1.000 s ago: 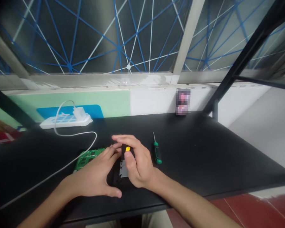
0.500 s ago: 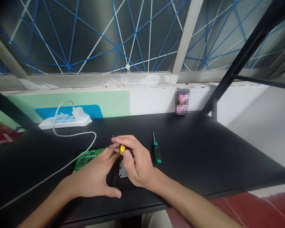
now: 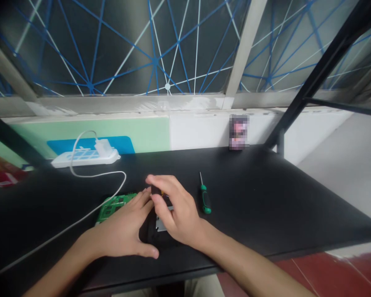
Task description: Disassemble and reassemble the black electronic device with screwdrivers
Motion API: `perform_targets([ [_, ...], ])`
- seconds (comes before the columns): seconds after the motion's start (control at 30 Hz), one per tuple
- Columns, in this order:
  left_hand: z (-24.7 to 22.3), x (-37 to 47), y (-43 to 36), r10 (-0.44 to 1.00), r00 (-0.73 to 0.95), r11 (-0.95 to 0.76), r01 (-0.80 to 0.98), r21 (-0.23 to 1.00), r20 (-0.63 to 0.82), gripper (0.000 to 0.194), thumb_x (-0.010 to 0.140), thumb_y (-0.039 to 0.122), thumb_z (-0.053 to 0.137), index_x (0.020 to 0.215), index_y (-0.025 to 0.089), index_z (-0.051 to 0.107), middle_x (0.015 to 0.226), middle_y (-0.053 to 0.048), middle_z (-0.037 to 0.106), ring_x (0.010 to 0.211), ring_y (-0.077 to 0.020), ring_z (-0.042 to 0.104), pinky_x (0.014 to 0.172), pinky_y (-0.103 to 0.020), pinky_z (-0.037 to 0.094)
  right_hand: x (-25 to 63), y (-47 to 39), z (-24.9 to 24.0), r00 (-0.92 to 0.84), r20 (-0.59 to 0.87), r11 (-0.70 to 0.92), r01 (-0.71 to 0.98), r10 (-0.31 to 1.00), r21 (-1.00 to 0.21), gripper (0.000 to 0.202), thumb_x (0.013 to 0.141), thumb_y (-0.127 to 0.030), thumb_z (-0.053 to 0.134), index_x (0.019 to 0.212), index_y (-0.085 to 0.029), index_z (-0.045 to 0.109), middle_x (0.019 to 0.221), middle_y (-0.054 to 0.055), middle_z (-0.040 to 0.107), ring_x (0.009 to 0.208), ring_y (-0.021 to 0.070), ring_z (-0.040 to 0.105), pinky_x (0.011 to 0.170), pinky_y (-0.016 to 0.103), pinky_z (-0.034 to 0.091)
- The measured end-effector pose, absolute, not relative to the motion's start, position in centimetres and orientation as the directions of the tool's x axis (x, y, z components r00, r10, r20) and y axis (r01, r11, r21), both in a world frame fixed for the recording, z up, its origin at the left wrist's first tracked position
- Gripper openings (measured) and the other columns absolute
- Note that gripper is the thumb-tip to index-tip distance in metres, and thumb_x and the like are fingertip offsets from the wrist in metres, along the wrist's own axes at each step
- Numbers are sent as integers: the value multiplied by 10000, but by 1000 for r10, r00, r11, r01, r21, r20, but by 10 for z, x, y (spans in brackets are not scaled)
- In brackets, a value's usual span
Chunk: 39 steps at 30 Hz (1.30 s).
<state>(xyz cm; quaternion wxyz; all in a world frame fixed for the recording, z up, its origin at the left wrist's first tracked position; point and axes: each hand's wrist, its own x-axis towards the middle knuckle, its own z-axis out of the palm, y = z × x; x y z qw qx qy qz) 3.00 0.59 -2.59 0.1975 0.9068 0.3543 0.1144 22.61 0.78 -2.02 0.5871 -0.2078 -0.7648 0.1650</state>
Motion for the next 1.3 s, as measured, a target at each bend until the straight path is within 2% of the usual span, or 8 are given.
perform_targets([
  [0.17,-26,29,6,694,714,-665,588,461,89,1046,677,716,782,1497,223,359,1438,-165,469,1403,-437,364,1171,-600,282,226,7,-25,-215,817,836,-4,535,-549,424,1003,-140,392,1396,-273,481,1327,111,612,1103,232,666,881,493,617],
  [0.4,-24,31,5,691,716,-658,569,493,97,999,684,692,794,1478,241,386,1350,-138,523,1356,-417,427,1185,-595,259,227,11,-23,-150,869,881,118,472,-458,450,869,-154,702,1268,-299,554,1088,60,595,964,211,651,773,409,631],
  [0.53,-24,30,6,685,723,-667,572,477,91,1018,693,697,787,1492,230,363,1347,-142,521,1373,-410,416,1193,-588,253,226,8,-20,-162,862,877,73,480,-474,431,906,-48,575,1274,-270,551,1143,73,656,1003,201,666,846,423,616],
  [0.73,-24,31,5,692,717,-655,577,488,81,1041,688,667,804,1518,253,330,1394,-146,496,1392,-423,389,1185,-609,246,227,6,-21,-209,820,836,-17,533,-548,374,998,-155,423,1344,-268,508,1352,125,595,1068,224,672,814,454,629],
  [0.87,-24,31,5,695,714,-655,579,485,87,1031,667,631,838,1500,243,372,1404,-147,489,1374,-415,415,1192,-591,253,228,9,-19,-154,865,879,93,477,-467,325,925,-272,659,1241,-308,594,1157,79,569,955,213,671,717,396,631],
  [0.97,-24,31,5,692,717,-656,578,485,81,1034,669,655,823,1500,240,370,1406,-154,489,1356,-422,435,1179,-608,272,228,10,-17,-115,879,881,167,463,-442,366,871,-210,731,1203,-326,629,1008,44,573,875,193,657,683,370,620],
  [1.2,-24,31,6,695,714,-651,579,491,80,1013,678,704,790,1489,255,381,1387,-142,497,1372,-437,404,1171,-617,270,228,8,-20,-205,813,836,51,545,-547,428,1001,-128,410,1382,-287,524,1310,93,637,1080,213,680,871,467,632],
  [1.3,-24,30,6,689,718,-656,564,502,93,1006,688,690,790,1496,264,369,1384,-140,503,1371,-433,409,1171,-612,269,227,9,-22,-206,820,842,43,534,-538,376,996,-195,490,1355,-298,529,1309,97,626,1096,230,673,853,473,638],
])
